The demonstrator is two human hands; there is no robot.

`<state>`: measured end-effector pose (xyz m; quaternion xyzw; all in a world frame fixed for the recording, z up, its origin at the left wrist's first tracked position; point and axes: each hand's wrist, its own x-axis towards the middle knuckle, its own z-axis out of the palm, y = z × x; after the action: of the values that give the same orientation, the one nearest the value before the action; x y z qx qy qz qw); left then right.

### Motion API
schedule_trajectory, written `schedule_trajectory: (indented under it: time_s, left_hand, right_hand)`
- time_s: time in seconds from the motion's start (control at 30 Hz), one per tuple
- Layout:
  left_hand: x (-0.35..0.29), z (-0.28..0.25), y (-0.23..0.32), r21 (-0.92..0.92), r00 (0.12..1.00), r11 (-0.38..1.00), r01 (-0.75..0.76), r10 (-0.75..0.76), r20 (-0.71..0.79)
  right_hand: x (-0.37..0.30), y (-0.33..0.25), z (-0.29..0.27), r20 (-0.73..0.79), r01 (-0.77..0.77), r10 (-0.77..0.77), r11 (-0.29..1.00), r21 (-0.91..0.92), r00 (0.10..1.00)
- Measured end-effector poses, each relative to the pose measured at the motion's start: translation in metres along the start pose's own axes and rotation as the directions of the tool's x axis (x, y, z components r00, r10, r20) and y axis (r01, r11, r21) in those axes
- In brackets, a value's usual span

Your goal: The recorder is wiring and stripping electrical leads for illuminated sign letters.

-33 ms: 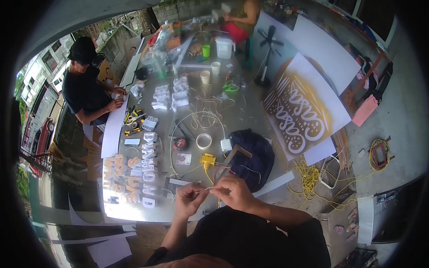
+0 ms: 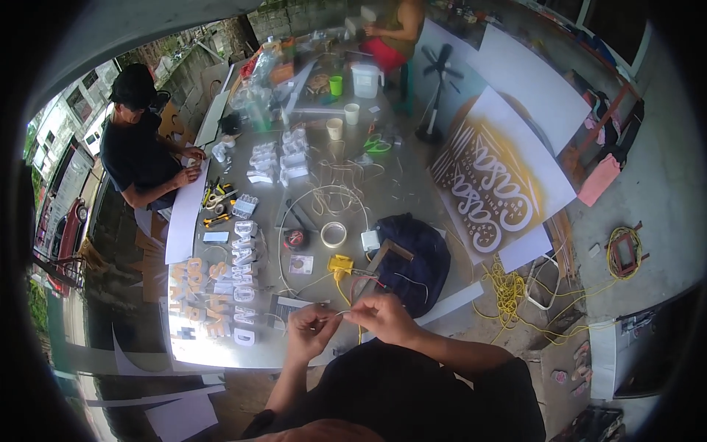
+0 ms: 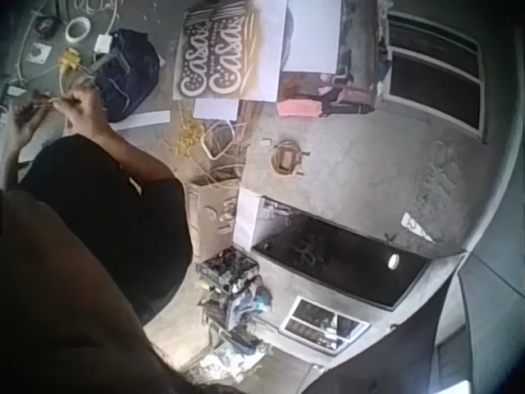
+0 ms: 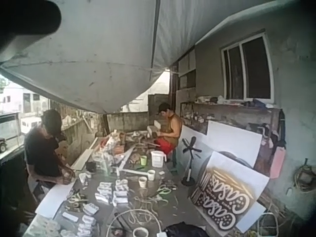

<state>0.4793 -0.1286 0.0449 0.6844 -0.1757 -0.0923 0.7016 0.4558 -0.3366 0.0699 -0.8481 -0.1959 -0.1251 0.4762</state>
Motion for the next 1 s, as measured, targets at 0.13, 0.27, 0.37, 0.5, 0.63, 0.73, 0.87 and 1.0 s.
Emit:
schedule_trajectory:
  time_s: [0.13, 0.27, 0.37, 0.5, 0.63, 0.73, 0.87, 1.0]
  left_hand:
    - [0.001, -0.005, 0.005, 0.272, 1.0, 0.962, -0.007, 0.004, 0.012]
    - [0.0, -0.004, -0.007, -0.276, 0.949, 0.923, 0.269, -0.303, -0.089]
    - [-0.002, -0.005, -0.009, -0.425, 0.937, 0.845, 0.325, -0.347, 0.027]
    - [-0.006, 0.001, -0.014, -0.482, 0.927, 0.8, 0.357, -0.366, 0.079]
    - [-0.007, 0.002, -0.01, -0.474, 0.928, 0.804, 0.358, -0.365, 0.082]
    - [-0.008, 0.005, -0.012, -0.445, 0.931, 0.826, 0.346, -0.36, 0.055]
    - [-0.007, 0.008, -0.017, -0.309, 0.967, 0.924, 0.227, -0.252, -0.043]
    - [-0.001, 0.003, -0.005, 0.322, 0.993, 0.941, -0.105, 0.118, -0.019]
  right_hand:
    - [-0.011, 0.009, 0.006, 0.128, -0.434, 0.417, 0.827, 0.358, 0.9]
    - [0.003, -0.009, 0.005, 0.034, -0.253, 0.251, 0.955, 0.154, 0.967]
    - [0.01, -0.011, -0.005, 0.001, 0.326, -0.353, 0.861, -0.391, 0.935]
    - [0.004, 0.001, -0.006, 0.171, 0.532, -0.527, 0.674, -0.512, 0.833]
    - [0.007, -0.003, -0.009, 0.173, 0.548, -0.541, 0.675, -0.494, 0.823]
    - [0.003, -0.005, -0.006, 0.169, 0.487, -0.467, 0.732, -0.476, 0.868]
    - [0.007, 0.002, 0.003, -0.022, 0.146, -0.149, 0.984, -0.102, 0.989]
    - [-0.008, 0.012, 0.015, 0.364, -0.683, 0.648, 0.342, 0.646, 0.669]
